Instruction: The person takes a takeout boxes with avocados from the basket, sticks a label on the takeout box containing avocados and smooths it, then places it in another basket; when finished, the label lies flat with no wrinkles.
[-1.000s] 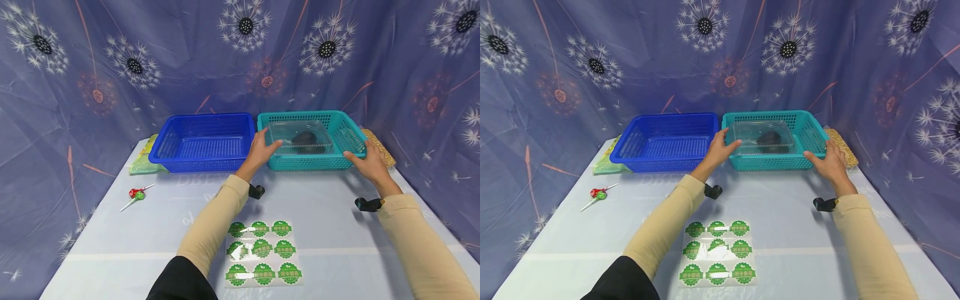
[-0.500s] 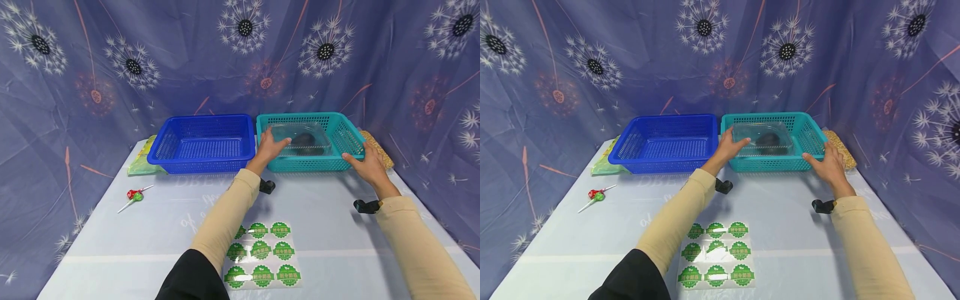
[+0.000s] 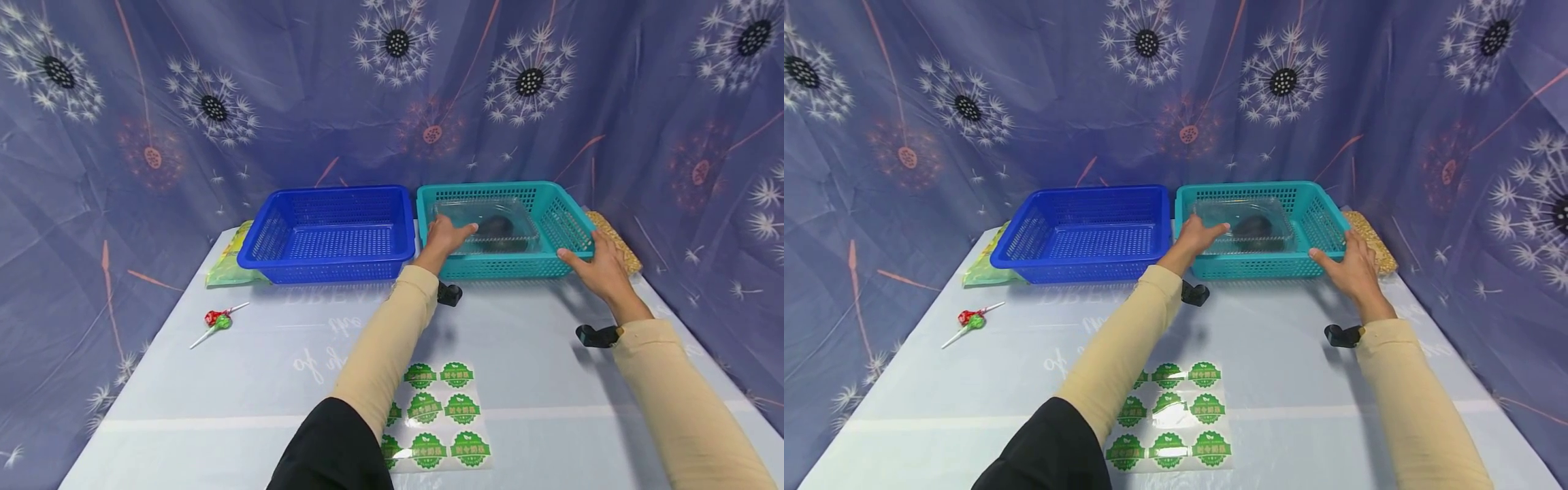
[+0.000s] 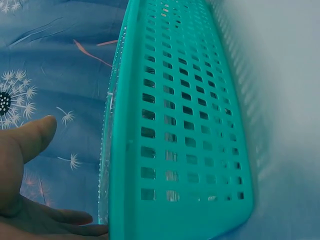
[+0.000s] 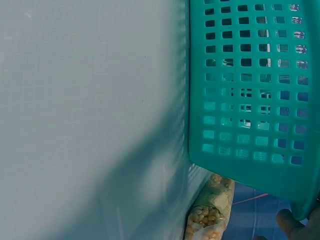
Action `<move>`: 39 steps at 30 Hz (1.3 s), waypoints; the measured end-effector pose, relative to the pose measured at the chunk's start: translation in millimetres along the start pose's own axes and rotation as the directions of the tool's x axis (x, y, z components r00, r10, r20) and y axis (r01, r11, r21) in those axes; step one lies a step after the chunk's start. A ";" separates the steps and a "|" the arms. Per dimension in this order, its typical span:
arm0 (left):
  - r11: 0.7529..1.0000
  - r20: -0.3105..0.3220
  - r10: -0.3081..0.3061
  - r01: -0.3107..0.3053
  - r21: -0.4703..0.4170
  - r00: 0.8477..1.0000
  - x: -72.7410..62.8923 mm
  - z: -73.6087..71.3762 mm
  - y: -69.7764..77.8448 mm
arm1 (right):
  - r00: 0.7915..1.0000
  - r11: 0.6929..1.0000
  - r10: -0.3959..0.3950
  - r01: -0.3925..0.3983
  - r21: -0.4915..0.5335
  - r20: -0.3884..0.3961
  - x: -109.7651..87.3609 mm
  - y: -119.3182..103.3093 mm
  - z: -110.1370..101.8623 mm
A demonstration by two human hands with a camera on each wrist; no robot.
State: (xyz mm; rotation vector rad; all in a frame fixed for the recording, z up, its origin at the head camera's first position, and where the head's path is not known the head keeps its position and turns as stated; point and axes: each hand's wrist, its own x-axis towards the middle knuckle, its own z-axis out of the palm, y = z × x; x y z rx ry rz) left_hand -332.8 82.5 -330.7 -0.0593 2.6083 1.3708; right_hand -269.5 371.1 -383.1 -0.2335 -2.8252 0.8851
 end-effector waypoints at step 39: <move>0.984 0.009 -0.080 0.077 0.160 0.997 13.8 9.5 7.4 | 0.999 1.000 0.012 -0.012 0.003 -0.032 4.7 3.0 3.4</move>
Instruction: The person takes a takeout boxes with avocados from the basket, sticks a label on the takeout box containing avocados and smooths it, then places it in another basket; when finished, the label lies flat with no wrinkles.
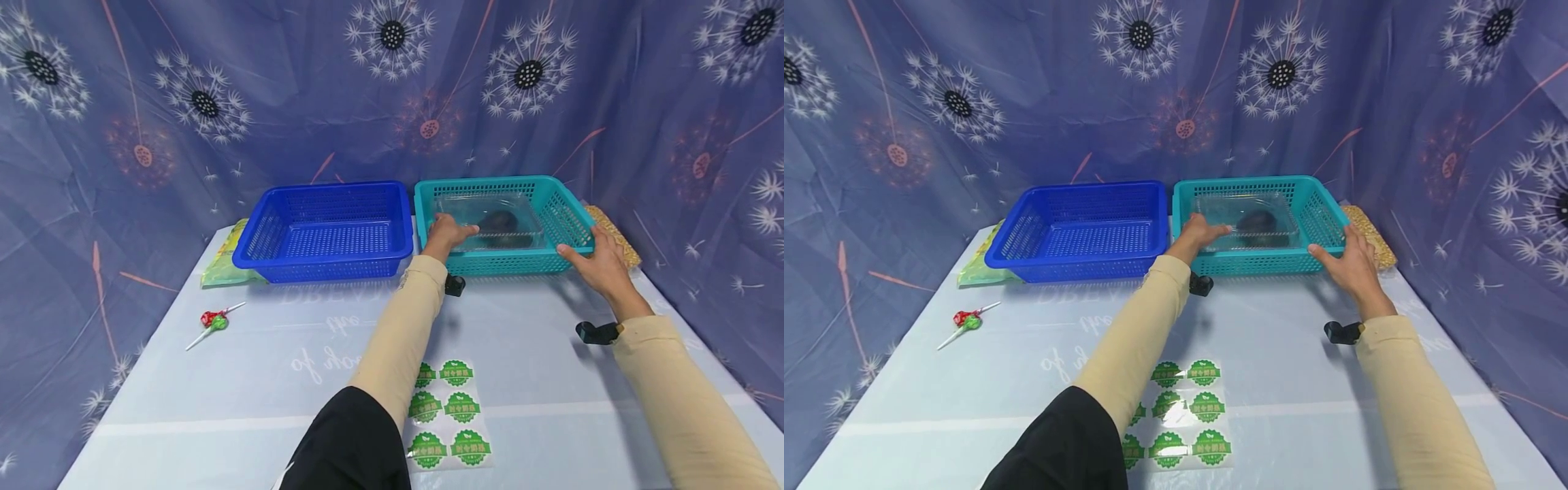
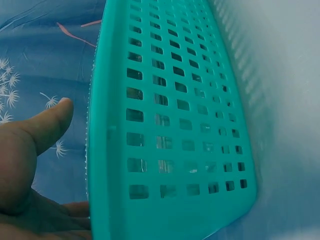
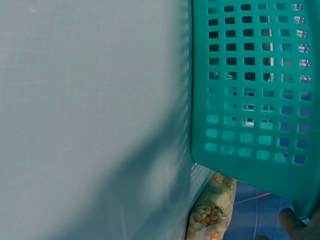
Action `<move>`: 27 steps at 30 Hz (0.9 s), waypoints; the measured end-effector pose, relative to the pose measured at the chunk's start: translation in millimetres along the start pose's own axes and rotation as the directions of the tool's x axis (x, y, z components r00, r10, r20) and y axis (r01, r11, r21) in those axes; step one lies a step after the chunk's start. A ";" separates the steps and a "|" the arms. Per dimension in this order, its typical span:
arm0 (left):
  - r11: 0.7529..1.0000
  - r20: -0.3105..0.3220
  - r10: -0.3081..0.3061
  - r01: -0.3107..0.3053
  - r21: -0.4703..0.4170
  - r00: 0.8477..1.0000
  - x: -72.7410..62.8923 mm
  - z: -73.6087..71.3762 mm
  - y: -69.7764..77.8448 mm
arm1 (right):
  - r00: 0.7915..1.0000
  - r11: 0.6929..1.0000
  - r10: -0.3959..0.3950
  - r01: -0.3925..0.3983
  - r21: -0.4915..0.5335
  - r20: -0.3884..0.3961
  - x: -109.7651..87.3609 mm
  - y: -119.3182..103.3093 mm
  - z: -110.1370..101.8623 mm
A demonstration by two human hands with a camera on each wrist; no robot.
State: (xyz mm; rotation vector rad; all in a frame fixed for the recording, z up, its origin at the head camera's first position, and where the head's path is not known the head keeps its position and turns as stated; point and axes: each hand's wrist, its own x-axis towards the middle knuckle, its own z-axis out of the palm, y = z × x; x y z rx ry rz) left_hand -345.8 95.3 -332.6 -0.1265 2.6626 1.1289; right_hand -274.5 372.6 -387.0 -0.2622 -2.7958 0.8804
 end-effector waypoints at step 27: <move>0.943 -0.015 0.088 -0.088 -0.322 0.996 9.6 6.0 -5.2 | 1.000 1.000 0.011 -0.011 0.005 0.005 -0.8 0.5 1.7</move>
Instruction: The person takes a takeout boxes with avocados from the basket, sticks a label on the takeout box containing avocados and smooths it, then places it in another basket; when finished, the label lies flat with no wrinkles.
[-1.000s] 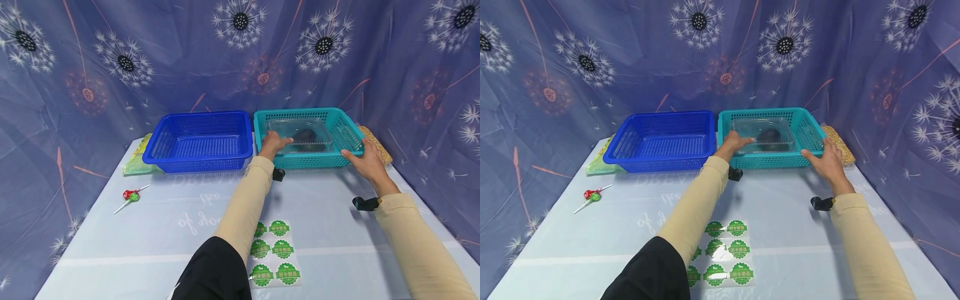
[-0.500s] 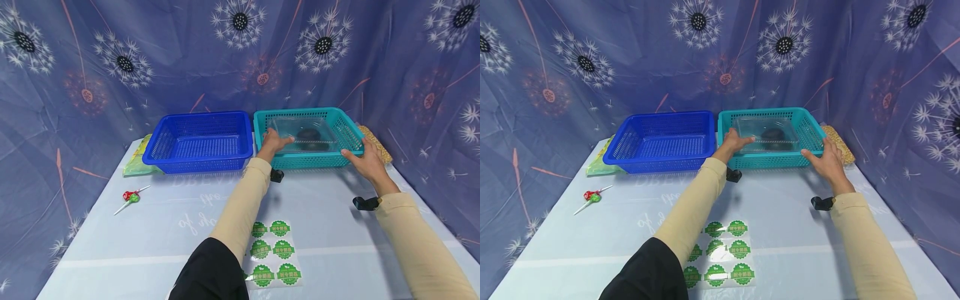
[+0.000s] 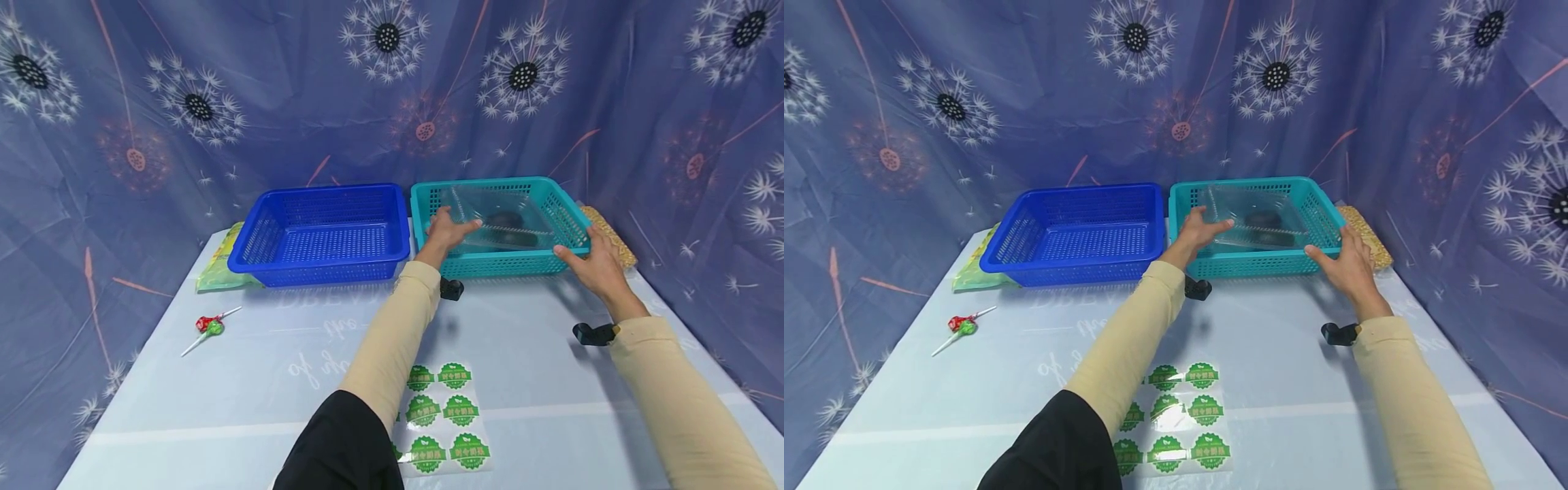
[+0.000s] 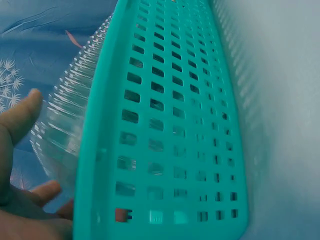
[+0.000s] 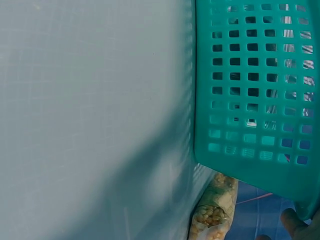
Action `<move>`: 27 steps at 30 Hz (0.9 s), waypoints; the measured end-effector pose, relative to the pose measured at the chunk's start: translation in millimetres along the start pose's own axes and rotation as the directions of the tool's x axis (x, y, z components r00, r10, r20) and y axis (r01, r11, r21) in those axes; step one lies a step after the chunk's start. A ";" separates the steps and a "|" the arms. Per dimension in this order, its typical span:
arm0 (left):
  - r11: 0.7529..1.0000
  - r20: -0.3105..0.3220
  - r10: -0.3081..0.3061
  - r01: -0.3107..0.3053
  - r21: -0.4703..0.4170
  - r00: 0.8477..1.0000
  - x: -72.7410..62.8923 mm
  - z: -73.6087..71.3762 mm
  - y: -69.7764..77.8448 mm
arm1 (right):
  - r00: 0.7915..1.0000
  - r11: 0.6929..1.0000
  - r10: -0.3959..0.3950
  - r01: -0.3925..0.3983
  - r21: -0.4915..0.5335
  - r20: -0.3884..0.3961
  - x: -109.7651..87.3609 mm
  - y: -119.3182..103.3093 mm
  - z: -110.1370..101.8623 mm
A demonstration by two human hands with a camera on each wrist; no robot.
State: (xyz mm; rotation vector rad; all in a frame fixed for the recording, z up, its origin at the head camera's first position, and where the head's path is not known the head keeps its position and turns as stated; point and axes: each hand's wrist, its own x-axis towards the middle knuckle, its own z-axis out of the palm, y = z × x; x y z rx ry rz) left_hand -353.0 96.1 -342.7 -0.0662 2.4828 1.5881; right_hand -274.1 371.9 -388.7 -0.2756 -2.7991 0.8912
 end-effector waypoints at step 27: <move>0.997 0.138 -0.078 0.080 -0.011 0.987 5.2 11.9 6.6 | 1.000 1.000 0.016 -0.016 0.003 0.017 -1.7 -0.7 -0.6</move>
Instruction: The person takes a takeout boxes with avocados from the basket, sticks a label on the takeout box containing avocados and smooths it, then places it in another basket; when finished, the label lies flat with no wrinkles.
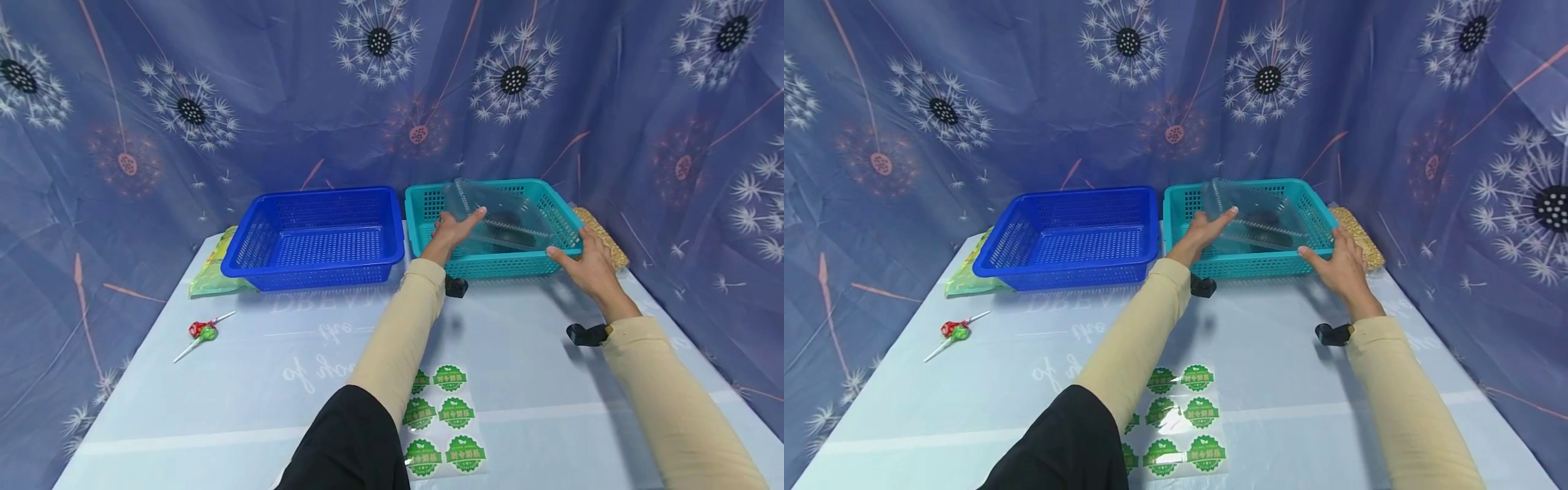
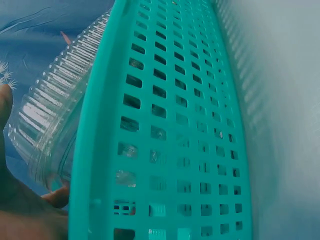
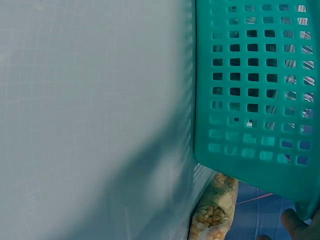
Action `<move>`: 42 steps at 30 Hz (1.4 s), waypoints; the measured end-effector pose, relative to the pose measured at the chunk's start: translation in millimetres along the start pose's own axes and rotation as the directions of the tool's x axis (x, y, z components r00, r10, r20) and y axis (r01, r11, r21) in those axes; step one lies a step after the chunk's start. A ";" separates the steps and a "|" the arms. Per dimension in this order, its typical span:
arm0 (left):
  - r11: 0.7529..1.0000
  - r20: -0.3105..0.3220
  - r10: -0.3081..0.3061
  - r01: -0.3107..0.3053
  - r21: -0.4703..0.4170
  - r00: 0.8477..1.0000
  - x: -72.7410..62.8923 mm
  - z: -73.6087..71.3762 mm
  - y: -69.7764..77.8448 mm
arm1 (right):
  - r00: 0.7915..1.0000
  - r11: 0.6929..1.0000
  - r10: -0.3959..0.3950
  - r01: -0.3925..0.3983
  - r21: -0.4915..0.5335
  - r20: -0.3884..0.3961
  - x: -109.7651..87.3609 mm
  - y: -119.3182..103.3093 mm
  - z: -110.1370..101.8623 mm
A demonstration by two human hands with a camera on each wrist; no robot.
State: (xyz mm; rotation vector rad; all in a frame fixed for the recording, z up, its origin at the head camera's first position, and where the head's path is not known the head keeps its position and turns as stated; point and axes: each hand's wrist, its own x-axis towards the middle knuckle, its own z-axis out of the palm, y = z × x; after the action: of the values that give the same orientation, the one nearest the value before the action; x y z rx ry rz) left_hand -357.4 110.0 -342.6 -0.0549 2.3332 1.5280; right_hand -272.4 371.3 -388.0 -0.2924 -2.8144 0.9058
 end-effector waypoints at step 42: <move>0.894 -0.065 0.134 -0.149 -0.423 0.989 -72.9 -59.0 44.7 | 1.000 0.999 0.015 -0.015 -0.028 -0.005 -0.1 -1.6 0.3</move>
State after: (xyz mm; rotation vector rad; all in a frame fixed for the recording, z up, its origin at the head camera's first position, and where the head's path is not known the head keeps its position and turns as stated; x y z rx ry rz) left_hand -314.7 64.5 -259.7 -0.0183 2.0174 2.1041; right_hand -272.5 369.8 -387.3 -0.3200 -2.8266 0.8679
